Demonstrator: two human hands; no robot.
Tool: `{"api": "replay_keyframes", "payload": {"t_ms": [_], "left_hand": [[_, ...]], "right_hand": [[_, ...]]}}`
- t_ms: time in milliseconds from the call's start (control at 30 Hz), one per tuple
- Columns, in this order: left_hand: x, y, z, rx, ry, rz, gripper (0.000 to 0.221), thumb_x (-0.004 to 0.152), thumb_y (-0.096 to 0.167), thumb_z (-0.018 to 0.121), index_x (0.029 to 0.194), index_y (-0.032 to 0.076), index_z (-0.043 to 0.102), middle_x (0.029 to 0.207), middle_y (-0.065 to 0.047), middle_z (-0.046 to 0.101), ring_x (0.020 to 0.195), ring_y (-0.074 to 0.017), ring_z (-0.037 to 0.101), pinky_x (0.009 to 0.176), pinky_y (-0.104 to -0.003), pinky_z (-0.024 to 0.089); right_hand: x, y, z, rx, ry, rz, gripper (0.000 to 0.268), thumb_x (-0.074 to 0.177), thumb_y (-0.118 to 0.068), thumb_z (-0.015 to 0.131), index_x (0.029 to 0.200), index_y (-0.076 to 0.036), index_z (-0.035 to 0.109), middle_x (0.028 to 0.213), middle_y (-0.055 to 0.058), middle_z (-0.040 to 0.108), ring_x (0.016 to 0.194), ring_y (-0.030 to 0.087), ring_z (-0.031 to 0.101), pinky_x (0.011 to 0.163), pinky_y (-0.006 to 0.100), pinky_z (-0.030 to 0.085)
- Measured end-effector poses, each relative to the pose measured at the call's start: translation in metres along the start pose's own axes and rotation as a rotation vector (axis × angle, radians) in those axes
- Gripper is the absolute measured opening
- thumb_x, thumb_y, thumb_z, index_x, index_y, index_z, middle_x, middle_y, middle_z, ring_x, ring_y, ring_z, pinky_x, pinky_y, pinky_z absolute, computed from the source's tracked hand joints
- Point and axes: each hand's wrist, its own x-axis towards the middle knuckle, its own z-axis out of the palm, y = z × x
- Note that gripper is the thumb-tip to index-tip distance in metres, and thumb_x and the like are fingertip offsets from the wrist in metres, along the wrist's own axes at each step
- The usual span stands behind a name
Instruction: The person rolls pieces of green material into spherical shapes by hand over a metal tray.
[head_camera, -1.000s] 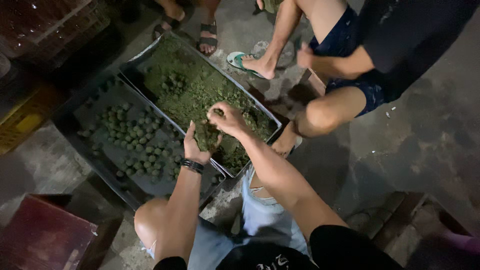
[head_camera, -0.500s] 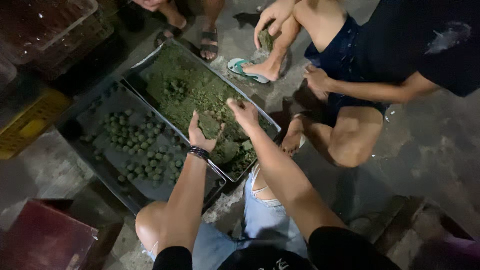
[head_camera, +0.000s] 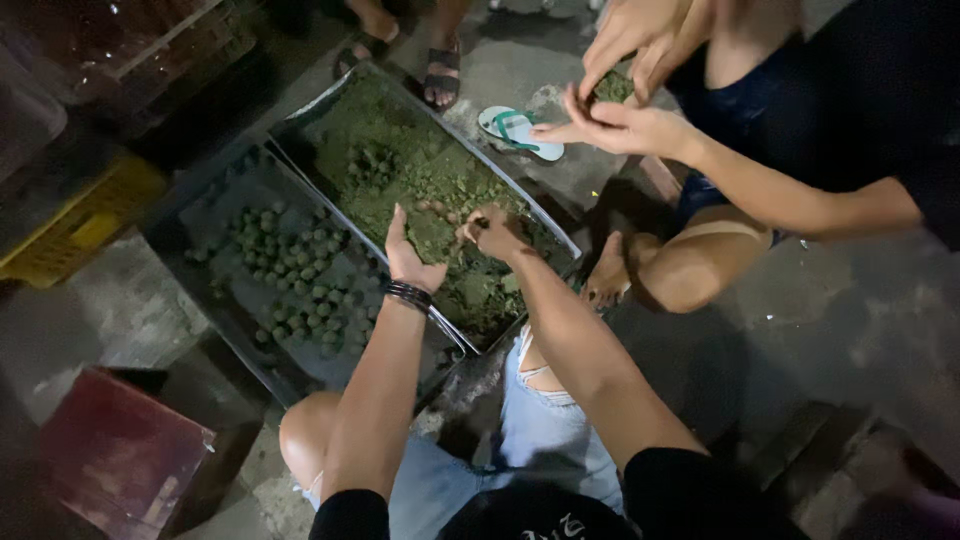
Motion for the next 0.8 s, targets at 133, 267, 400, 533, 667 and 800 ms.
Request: {"api": "replay_keyframes", "payload": {"t_ms": [133,267,400,533,667,800], "left_hand": [[0.009,-0.008,-0.012,0.025,0.122,-0.004,0.044,0.100,0.051,0.057,0.111,0.009,0.068,0.106,-0.011,0.074,0.099,-0.0326,0.070,0.087,-0.053,0.059],[0.018,-0.012,-0.007,0.008,0.017,-0.024,0.041,0.101,0.051,0.059,0.112,0.013,0.067,0.110,-0.009,0.073,0.102,-0.0323,0.068,0.089,-0.054,0.058],[0.016,-0.009,0.014,0.018,0.041,0.017,0.044,0.103,0.050,0.057,0.118,0.011,0.067,0.117,-0.011,0.072,0.107,-0.0328,0.068,0.094,-0.052,0.057],[0.003,-0.006,0.031,0.298,0.525,-0.013,0.022,0.108,0.054,0.056,0.123,0.038,0.056,0.122,0.002,0.062,0.116,-0.0281,0.056,0.097,-0.056,0.041],[-0.012,-0.009,0.014,-0.040,0.051,0.046,0.038,0.105,0.047,0.052,0.113,0.013,0.067,0.117,-0.009,0.071,0.108,-0.0322,0.068,0.092,-0.053,0.057],[-0.034,0.002,0.003,-0.076,-0.049,0.064,0.039,0.105,0.049,0.053,0.106,0.012,0.066,0.112,-0.010,0.069,0.104,-0.0311,0.067,0.088,-0.052,0.057]], "right_hand": [[0.024,0.017,-0.002,-0.308,0.286,-0.278,0.009,0.097,-0.018,0.078,0.098,-0.010,0.075,0.100,0.008,0.067,0.080,0.020,0.061,0.074,0.047,0.053],[0.026,0.019,0.003,-0.138,0.392,-0.222,0.019,0.088,-0.007,0.070,0.105,-0.013,0.074,0.099,0.005,0.075,0.084,0.015,0.066,0.078,0.041,0.057],[0.023,0.012,-0.006,-0.001,0.099,0.149,0.028,0.100,-0.012,0.059,0.127,-0.015,0.063,0.099,0.010,0.074,0.066,0.017,0.062,0.060,0.037,0.053],[0.020,-0.006,-0.016,0.186,0.078,0.343,0.034,0.108,-0.035,0.048,0.128,-0.018,0.069,0.079,0.004,0.061,0.053,0.010,0.043,0.050,0.031,0.037],[-0.010,-0.046,-0.025,0.538,0.266,0.345,0.044,0.100,-0.046,0.065,0.132,-0.018,0.053,0.079,-0.008,0.066,0.050,0.010,0.054,0.047,0.030,0.037],[-0.015,-0.046,-0.012,0.545,0.303,0.317,0.054,0.098,-0.058,0.066,0.110,-0.005,0.061,0.070,0.004,0.045,0.048,0.014,0.037,0.044,0.032,0.029]]}}
